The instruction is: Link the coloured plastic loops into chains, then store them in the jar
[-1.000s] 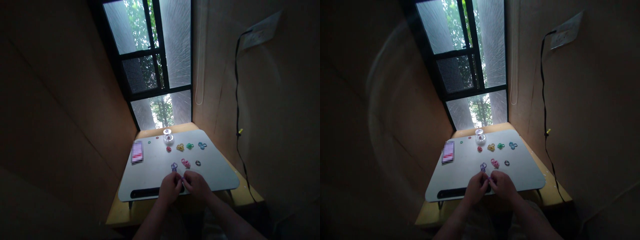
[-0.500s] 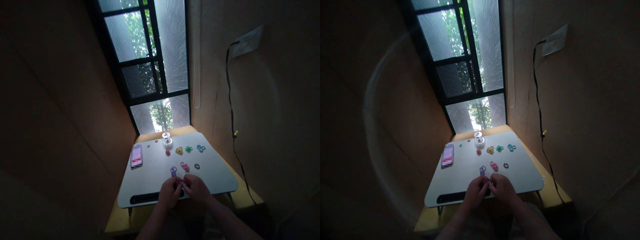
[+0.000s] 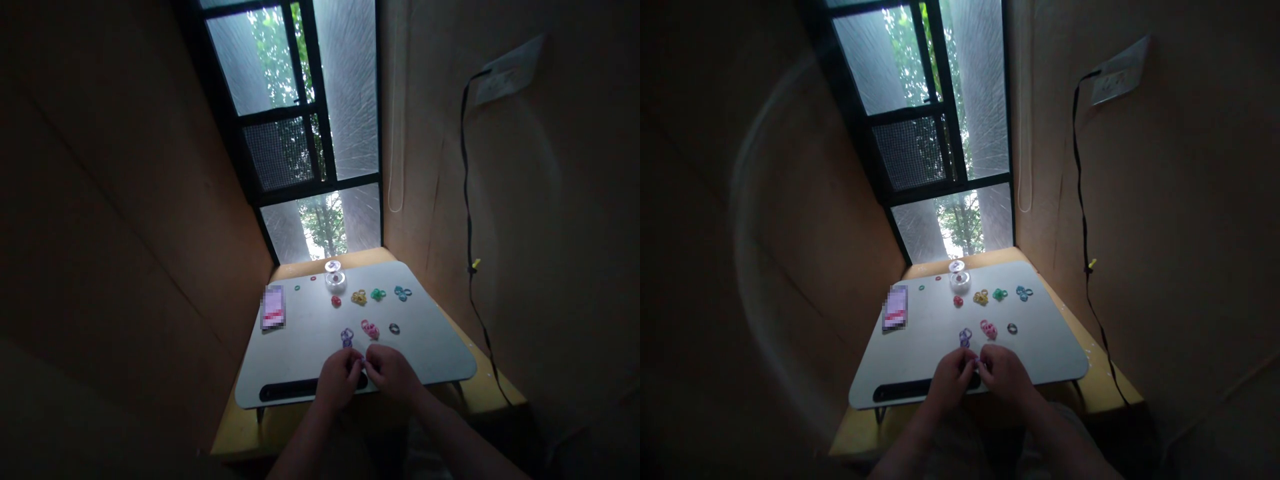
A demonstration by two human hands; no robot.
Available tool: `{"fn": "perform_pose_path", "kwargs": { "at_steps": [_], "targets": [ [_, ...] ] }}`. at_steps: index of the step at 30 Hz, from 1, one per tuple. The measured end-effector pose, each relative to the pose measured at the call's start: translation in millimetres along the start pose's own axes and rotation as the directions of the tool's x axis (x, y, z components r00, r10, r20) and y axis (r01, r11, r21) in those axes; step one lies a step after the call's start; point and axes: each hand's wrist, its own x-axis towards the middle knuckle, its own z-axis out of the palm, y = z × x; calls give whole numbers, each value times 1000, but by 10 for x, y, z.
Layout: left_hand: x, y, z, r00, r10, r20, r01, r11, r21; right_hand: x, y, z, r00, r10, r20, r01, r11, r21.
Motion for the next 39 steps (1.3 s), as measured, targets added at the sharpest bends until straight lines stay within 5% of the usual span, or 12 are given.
{"fn": "perform_pose_path", "kwargs": {
  "at_steps": [39],
  "targets": [
    [-13,46,-30,999,18,43,-17,1000,-21,1,38,38,1000,18,-8,-18,1000,1]
  ]
}}
